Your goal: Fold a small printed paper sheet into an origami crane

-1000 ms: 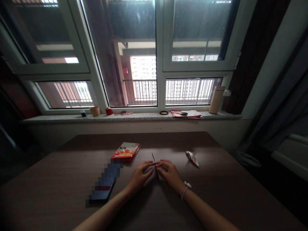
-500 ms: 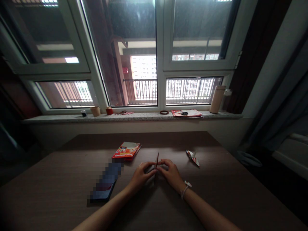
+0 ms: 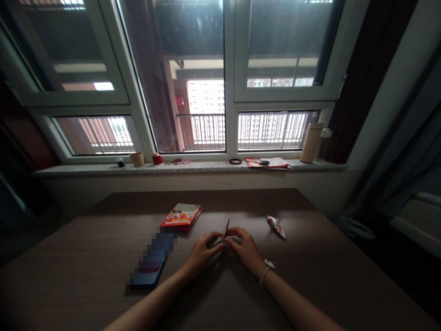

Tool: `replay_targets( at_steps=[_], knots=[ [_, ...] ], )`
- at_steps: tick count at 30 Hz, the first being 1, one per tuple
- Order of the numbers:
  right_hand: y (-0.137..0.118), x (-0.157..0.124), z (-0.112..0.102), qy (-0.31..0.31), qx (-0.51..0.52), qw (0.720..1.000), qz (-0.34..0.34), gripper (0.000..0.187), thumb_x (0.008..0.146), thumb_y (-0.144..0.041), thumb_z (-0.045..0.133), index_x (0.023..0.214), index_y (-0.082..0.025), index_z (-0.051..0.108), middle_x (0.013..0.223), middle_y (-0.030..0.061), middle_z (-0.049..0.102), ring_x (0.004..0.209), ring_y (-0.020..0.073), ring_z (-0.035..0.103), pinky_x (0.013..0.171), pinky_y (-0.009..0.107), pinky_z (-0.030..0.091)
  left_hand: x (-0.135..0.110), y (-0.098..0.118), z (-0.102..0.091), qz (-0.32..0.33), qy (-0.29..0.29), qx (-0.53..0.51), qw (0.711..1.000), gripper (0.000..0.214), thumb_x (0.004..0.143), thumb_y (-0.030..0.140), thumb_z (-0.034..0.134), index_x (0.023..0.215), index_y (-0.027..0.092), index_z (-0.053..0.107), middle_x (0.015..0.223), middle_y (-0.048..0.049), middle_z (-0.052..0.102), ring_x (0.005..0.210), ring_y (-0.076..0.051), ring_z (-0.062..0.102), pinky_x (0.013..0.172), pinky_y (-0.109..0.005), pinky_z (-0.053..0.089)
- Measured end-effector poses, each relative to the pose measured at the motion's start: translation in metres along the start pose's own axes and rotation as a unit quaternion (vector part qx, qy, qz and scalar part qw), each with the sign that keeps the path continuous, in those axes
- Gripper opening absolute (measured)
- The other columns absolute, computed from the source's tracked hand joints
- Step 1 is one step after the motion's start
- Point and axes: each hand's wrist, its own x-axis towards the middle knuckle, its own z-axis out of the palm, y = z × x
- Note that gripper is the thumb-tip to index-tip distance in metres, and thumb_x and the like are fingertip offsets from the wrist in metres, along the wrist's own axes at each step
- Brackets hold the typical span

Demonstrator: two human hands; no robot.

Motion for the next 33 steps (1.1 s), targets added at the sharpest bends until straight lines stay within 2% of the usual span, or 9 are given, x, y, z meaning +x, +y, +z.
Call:
replay_targets(
  at_steps=[3, 8, 16, 24, 28, 33],
  knots=[
    [0.0, 0.0, 0.001, 0.0, 0.015, 1.0, -0.002, 0.027, 0.076, -0.032, 0.064, 0.1, -0.019, 0.066, 0.102, 0.0067, 0.07, 0.099, 0.0215, 0.064, 0.095, 0.036, 0.047, 0.0, 0.001, -0.001, -0.002, 0.002, 0.001, 1.0, 0.027, 0.078, 0.03, 0.064, 0.105, 0.026, 0.066, 0.111, -0.0016, 0.071, 0.109, -0.023, 0.061, 0.115, -0.051, 0.017],
    [0.006, 0.001, 0.001, 0.005, 0.013, 1.0, -0.008, 0.029, 0.077, -0.031, 0.063, 0.103, -0.02, 0.064, 0.103, 0.0065, 0.07, 0.101, 0.0217, 0.064, 0.096, 0.038, 0.046, -0.001, 0.003, -0.002, 0.006, 0.013, -0.004, 1.0, 0.025, 0.079, 0.03, 0.062, 0.103, 0.026, 0.067, 0.111, -0.0015, 0.071, 0.109, -0.022, 0.061, 0.112, -0.043, 0.029],
    [0.006, 0.001, -0.002, 0.012, -0.004, 1.0, -0.021, 0.027, 0.077, -0.027, 0.061, 0.103, -0.02, 0.064, 0.103, 0.0068, 0.07, 0.101, 0.0216, 0.064, 0.097, 0.039, 0.046, 0.0, 0.001, -0.002, 0.001, 0.02, -0.033, 0.999, 0.027, 0.08, 0.029, 0.058, 0.106, 0.025, 0.064, 0.112, -0.0034, 0.07, 0.109, -0.02, 0.062, 0.104, -0.037, 0.041],
    [0.014, 0.003, -0.009, 0.03, -0.047, 0.998, -0.032, 0.034, 0.076, -0.02, 0.057, 0.108, -0.022, 0.064, 0.106, 0.005, 0.067, 0.103, 0.0205, 0.06, 0.098, 0.04, 0.044, 0.002, -0.003, -0.004, 0.002, 0.009, -0.067, 0.998, 0.03, 0.081, 0.023, 0.054, 0.11, 0.022, 0.061, 0.115, -0.0045, 0.069, 0.112, -0.02, 0.061, 0.101, -0.035, 0.044],
    [0.014, 0.002, -0.014, 0.011, -0.079, 0.994, -0.07, 0.037, 0.077, -0.018, 0.056, 0.112, -0.025, 0.064, 0.113, 0.005, 0.064, 0.111, 0.0212, 0.055, 0.102, 0.042, 0.041, 0.005, -0.01, -0.005, 0.005, -0.003, -0.077, 0.997, 0.033, 0.08, 0.018, 0.053, 0.112, 0.022, 0.061, 0.115, -0.0039, 0.069, 0.111, -0.018, 0.061, 0.1, -0.033, 0.045],
    [0.006, 0.001, -0.02, -0.046, -0.13, 0.984, -0.11, 0.046, 0.078, -0.011, 0.049, 0.118, -0.029, 0.063, 0.116, 0.0049, 0.062, 0.115, 0.0213, 0.05, 0.105, 0.043, 0.038, 0.007, -0.016, -0.007, 0.003, 0.002, -0.061, 0.998, 0.03, 0.078, 0.017, 0.057, 0.106, 0.021, 0.065, 0.112, -0.0045, 0.07, 0.109, -0.018, 0.062, 0.099, -0.032, 0.046]
  ],
)
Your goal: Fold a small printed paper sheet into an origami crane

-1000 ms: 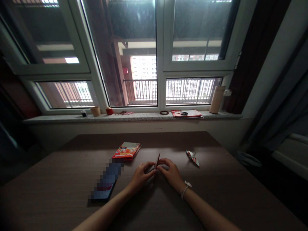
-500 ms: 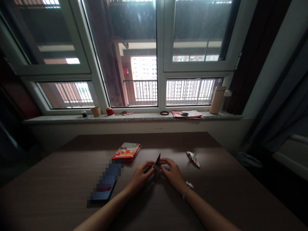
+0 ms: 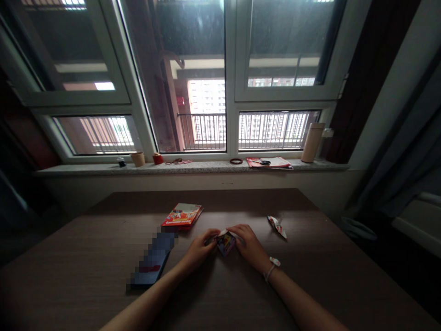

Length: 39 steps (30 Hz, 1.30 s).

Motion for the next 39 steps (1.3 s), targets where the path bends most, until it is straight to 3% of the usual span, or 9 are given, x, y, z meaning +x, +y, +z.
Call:
replay_targets(
  at_steps=[13, 22, 26, 30, 33, 39],
  knots=[
    [-0.001, -0.003, 0.004, -0.07, -0.062, 0.995, -0.033, 0.054, 0.072, -0.001, 0.04, 0.108, -0.031, 0.069, 0.119, 0.0048, 0.058, 0.115, 0.0196, 0.05, 0.103, 0.04, 0.038, 0.0, 0.001, -0.001, 0.006, -0.011, 0.055, 0.998, 0.038, 0.072, 0.007, 0.05, 0.103, 0.021, 0.066, 0.107, -0.0008, 0.071, 0.105, -0.017, 0.062, 0.097, -0.029, 0.045],
    [0.005, -0.004, 0.007, -0.079, -0.057, 0.995, -0.025, 0.053, 0.074, 0.0, 0.041, 0.105, -0.031, 0.071, 0.119, 0.0055, 0.057, 0.116, 0.0193, 0.05, 0.103, 0.039, 0.038, -0.003, 0.002, 0.005, 0.068, -0.003, 0.098, 0.993, 0.024, 0.077, 0.018, 0.058, 0.097, 0.021, 0.071, 0.105, -0.0069, 0.067, 0.104, -0.021, 0.06, 0.095, -0.033, 0.045],
    [0.005, -0.003, 0.007, -0.074, -0.04, 0.996, -0.005, 0.042, 0.079, -0.005, 0.045, 0.103, -0.028, 0.071, 0.118, 0.0065, 0.058, 0.115, 0.0198, 0.051, 0.103, 0.038, 0.038, -0.003, 0.002, 0.007, 0.084, -0.008, 0.116, 0.99, 0.025, 0.075, 0.019, 0.063, 0.098, 0.022, 0.072, 0.105, -0.0074, 0.065, 0.103, -0.021, 0.059, 0.094, -0.033, 0.046],
    [0.002, -0.002, 0.005, -0.047, -0.05, 0.998, 0.01, 0.023, 0.085, -0.021, 0.056, 0.102, -0.025, 0.071, 0.114, 0.0075, 0.06, 0.112, 0.0216, 0.051, 0.102, 0.039, 0.038, -0.004, 0.001, 0.008, 0.084, 0.0, 0.127, 0.988, 0.028, 0.072, 0.016, 0.066, 0.097, 0.023, 0.072, 0.109, -0.0074, 0.064, 0.107, -0.022, 0.058, 0.097, -0.034, 0.045],
    [0.003, -0.001, 0.006, -0.03, -0.07, 0.997, 0.013, 0.022, 0.083, -0.032, 0.062, 0.103, -0.025, 0.07, 0.11, 0.0075, 0.061, 0.111, 0.0231, 0.05, 0.1, 0.04, 0.039, -0.004, 0.0, 0.009, 0.082, 0.006, 0.134, 0.988, 0.025, 0.072, 0.017, 0.067, 0.096, 0.024, 0.072, 0.114, -0.0079, 0.062, 0.11, -0.023, 0.057, 0.099, -0.035, 0.044],
    [0.002, -0.001, 0.007, -0.045, -0.069, 0.996, 0.021, 0.022, 0.083, -0.032, 0.063, 0.102, -0.025, 0.07, 0.107, 0.0066, 0.062, 0.106, 0.0223, 0.052, 0.097, 0.038, 0.04, -0.005, -0.002, 0.012, 0.082, -0.001, 0.154, 0.985, 0.024, 0.075, 0.029, 0.069, 0.099, 0.024, 0.07, 0.116, -0.0093, 0.061, 0.112, -0.025, 0.055, 0.099, -0.037, 0.043]
  ],
)
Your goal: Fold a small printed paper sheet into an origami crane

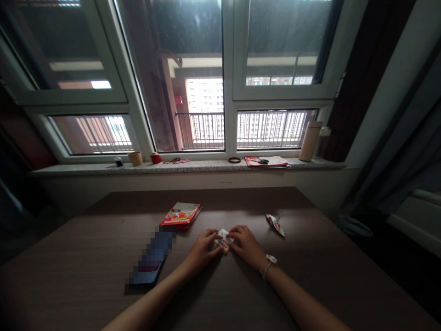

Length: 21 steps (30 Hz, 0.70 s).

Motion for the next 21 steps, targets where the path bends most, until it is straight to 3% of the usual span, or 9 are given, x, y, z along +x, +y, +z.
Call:
replay_targets(
  at_steps=[6, 15, 21],
  knots=[
    [0.0038, 0.0007, -0.0007, -0.005, 0.013, 1.0, 0.005, 0.023, 0.082, -0.027, 0.062, 0.104, -0.025, 0.069, 0.108, 0.0063, 0.062, 0.106, 0.0221, 0.052, 0.097, 0.037, 0.039, -0.0016, -0.0021, 0.0042, 0.005, 0.012, 0.017, 1.0, 0.031, 0.073, 0.038, 0.07, 0.1, 0.024, 0.069, 0.117, -0.01, 0.06, 0.113, -0.026, 0.055, 0.099, -0.038, 0.043],
    [0.0055, 0.0016, -0.0012, -0.007, 0.025, 1.0, 0.015, 0.023, 0.083, -0.026, 0.06, 0.103, -0.024, 0.069, 0.107, 0.006, 0.062, 0.107, 0.0213, 0.051, 0.098, 0.036, 0.039, -0.0016, 0.0025, 0.0037, -0.003, 0.017, 0.033, 0.999, 0.033, 0.067, 0.033, 0.074, 0.099, 0.023, 0.069, 0.115, -0.0087, 0.062, 0.111, -0.026, 0.055, 0.098, -0.037, 0.044],
    [0.005, 0.0013, 0.0001, 0.023, -0.005, 0.999, 0.048, 0.025, 0.082, -0.027, 0.062, 0.105, -0.023, 0.07, 0.114, 0.0084, 0.057, 0.115, 0.0232, 0.045, 0.104, 0.038, 0.035, 0.0001, 0.0017, 0.0053, -0.012, 0.018, 0.033, 0.999, 0.042, 0.063, 0.031, 0.076, 0.103, 0.024, 0.067, 0.114, -0.0078, 0.062, 0.109, -0.026, 0.055, 0.098, -0.039, 0.044]
  ],
)
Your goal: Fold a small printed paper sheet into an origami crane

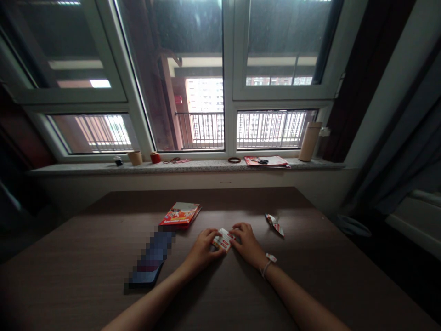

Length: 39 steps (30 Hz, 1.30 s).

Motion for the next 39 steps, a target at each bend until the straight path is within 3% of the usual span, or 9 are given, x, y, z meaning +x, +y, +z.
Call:
replay_targets(
  at_steps=[13, 18, 24, 39],
  knots=[
    [0.008, 0.003, 0.001, 0.011, 0.059, 0.998, 0.029, 0.023, 0.074, -0.024, 0.063, 0.097, -0.02, 0.066, 0.103, 0.0056, 0.062, 0.107, 0.0228, 0.052, 0.098, 0.038, 0.04, -0.002, -0.006, 0.002, -0.021, 0.023, -0.021, 0.999, 0.06, 0.06, 0.03, 0.078, 0.116, 0.024, 0.059, 0.122, -0.0091, 0.053, 0.119, -0.028, 0.045, 0.104, -0.043, 0.038],
    [0.005, 0.002, -0.001, 0.035, 0.091, 0.994, 0.053, 0.024, 0.073, -0.024, 0.064, 0.097, -0.019, 0.065, 0.096, 0.0048, 0.061, 0.096, 0.0207, 0.055, 0.091, 0.035, 0.044, 0.001, -0.001, -0.004, -0.043, 0.042, -0.063, 0.996, 0.043, 0.068, 0.028, 0.073, 0.109, 0.023, 0.061, 0.116, -0.0076, 0.055, 0.115, -0.025, 0.049, 0.102, -0.041, 0.04],
    [-0.001, 0.001, -0.003, 0.037, 0.101, 0.993, 0.039, 0.022, 0.074, -0.025, 0.064, 0.095, -0.021, 0.066, 0.095, 0.0042, 0.062, 0.096, 0.0205, 0.056, 0.092, 0.035, 0.044, 0.003, 0.001, -0.012, -0.073, 0.085, -0.072, 0.991, 0.004, 0.076, 0.022, 0.065, 0.079, 0.02, 0.066, 0.113, -0.0067, 0.058, 0.113, -0.024, 0.053, 0.1, -0.041, 0.04],
    [0.003, 0.002, -0.001, 0.029, 0.123, 0.991, 0.053, 0.019, 0.073, -0.025, 0.065, 0.092, -0.022, 0.068, 0.092, 0.0034, 0.06, 0.091, 0.0197, 0.057, 0.091, 0.036, 0.045, 0.004, 0.004, -0.018, -0.071, 0.092, -0.081, 0.99, 0.006, 0.074, 0.019, 0.066, 0.069, 0.02, 0.065, 0.117, -0.0069, 0.059, 0.115, -0.025, 0.051, 0.102, -0.043, 0.037]
  ],
)
